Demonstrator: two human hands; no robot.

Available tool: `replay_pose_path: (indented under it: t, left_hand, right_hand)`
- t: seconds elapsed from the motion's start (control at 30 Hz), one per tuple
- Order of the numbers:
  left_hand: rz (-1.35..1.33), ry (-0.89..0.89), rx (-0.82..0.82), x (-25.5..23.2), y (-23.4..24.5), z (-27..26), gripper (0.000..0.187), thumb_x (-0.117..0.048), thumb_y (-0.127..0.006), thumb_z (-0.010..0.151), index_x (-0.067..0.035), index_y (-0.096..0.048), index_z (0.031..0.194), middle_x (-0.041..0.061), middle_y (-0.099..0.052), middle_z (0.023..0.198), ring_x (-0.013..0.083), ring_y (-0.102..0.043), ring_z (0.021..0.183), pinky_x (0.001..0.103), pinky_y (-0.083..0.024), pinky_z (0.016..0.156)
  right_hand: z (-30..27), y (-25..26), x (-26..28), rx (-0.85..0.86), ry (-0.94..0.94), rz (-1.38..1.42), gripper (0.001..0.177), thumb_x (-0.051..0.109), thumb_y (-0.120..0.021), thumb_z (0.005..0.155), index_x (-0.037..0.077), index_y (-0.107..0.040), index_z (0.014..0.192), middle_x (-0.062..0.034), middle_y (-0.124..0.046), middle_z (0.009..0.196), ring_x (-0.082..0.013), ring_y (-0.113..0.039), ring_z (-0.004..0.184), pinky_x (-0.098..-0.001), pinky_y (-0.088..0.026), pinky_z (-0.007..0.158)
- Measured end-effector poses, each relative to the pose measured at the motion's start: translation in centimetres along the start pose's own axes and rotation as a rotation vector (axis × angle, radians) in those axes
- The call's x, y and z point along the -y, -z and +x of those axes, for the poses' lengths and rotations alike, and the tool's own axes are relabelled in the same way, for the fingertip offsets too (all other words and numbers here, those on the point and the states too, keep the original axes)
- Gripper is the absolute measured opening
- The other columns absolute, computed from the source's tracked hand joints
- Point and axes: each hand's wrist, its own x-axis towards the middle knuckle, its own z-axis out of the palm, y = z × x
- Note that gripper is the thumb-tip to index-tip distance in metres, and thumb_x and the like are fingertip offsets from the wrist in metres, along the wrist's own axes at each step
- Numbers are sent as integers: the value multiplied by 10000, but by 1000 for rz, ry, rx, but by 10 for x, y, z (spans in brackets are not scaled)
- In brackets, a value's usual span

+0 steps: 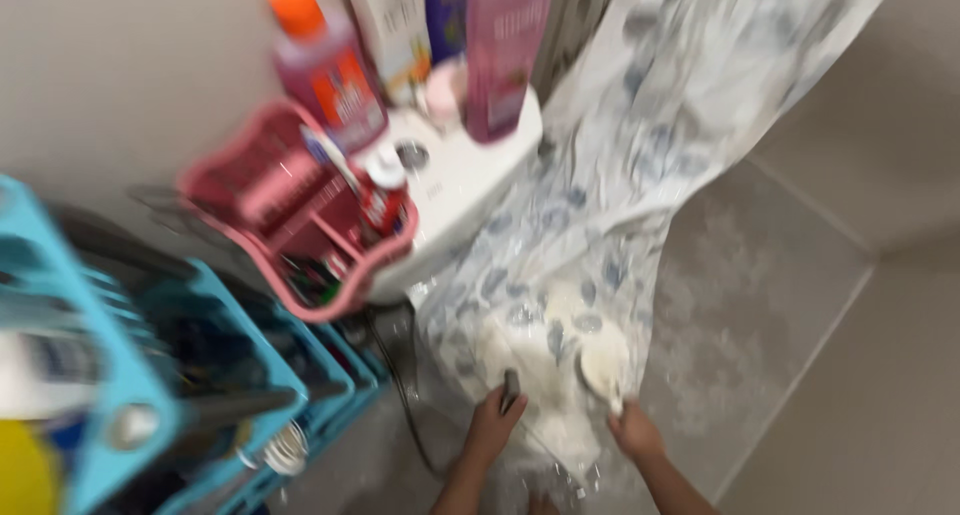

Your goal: The person scrubs a shower curtain with a brush and rinses it with a handheld shower head in a bathroom. They repeatedly scrub and rinse sections of the curtain, adjusting its position on the toilet lid during the process.

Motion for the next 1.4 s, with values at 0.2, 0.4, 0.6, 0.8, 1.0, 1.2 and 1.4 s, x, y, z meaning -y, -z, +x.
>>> replay_pose_path:
  t: [0.2,0.4,0.6,0.8,1.0,1.2,1.4]
  left_hand:
    - [-23,184,-29,41,-52,6,376,-350,-755,920,9,-668,989,40,-576,704,116,-507,643,327,-448,599]
    - [-102,238,-33,53,-61,2,357,-347,-744,915,-4,-651,948,9,-586,695,104,-494,640,310,-459,595]
    - [-88,266,-74,39,-37,-5,345,-349,-755,892,-25,-655,955,2,-582,691,102,-498,636,309,-447,595]
    - [-142,241,-21,42,-56,-13,353,-349,-754,900,-13,-652,932,29,-538,673,130,-457,632,324,-425,593]
    - [-65,229,-43,53,-47,-24,363,-351,-767,888,-11,-639,909,30,-563,671,115,-484,629,324,-442,589]
    - [-146,230,-40,51,-57,-17,359,-361,-760,897,-24,-636,901,6,-556,677,101,-481,639,317,-448,597]
    - [-102,223,12,41,-50,-15,367,-358,-773,881,-30,-611,853,4,-536,657,102,-472,619,305,-433,588]
  right_hand:
    - [116,-79,52,-362,236,-17,535,356,-300,1091,57,-513,1480,-232,-729,1063,-407,-698,980,-514,-542,929]
    - [125,-109,83,217,129,-14,594,501,-457,1015,72,-461,1425,-266,-717,1064,-428,-689,1021,-529,-522,900]
    - [161,-44,56,-92,-243,272,485,458,-396,1051,109,-688,1218,-196,-761,1138,-373,-738,1078,-520,-540,970]
    - [133,-123,110,183,132,18,500,478,-395,1042,100,-641,1258,-216,-750,1142,-392,-723,1086,-526,-529,972]
    - [172,-39,33,5,-257,139,525,497,-393,1034,91,-595,1298,-236,-739,1146,-411,-708,1093,-532,-518,975]
    - [159,-106,97,87,83,43,558,516,-392,1026,81,-549,1338,-256,-727,1151,-430,-694,1101,-538,-507,978]
    - [176,-36,35,77,-195,35,598,535,-391,1017,72,-503,1378,-276,-716,1155,-449,-679,1109,-544,-496,981]
